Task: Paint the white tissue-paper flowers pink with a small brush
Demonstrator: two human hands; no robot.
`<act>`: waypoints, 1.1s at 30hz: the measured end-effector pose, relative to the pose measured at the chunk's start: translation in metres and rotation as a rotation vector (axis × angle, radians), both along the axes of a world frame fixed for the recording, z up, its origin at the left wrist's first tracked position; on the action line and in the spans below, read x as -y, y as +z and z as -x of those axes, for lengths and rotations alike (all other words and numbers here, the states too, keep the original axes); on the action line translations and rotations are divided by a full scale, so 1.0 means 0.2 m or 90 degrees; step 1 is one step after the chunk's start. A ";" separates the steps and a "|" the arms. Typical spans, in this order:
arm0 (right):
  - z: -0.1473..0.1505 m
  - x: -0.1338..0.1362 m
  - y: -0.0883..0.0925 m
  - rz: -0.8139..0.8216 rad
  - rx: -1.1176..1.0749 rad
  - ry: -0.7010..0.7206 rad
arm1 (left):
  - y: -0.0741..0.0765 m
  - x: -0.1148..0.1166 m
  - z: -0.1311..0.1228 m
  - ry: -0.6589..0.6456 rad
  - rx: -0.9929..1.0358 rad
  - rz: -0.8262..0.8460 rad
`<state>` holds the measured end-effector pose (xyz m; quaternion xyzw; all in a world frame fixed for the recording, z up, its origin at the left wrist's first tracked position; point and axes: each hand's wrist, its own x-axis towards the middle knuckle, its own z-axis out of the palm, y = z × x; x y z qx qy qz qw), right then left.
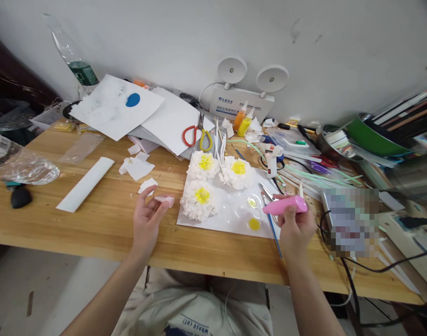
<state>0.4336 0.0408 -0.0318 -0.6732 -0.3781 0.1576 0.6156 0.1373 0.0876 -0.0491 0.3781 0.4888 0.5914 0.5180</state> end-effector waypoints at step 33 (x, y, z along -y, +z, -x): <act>-0.10 -0.05 0.11 0.029 -0.564 0.164 | 0.00 0.00 -0.01 -0.007 -0.003 -0.006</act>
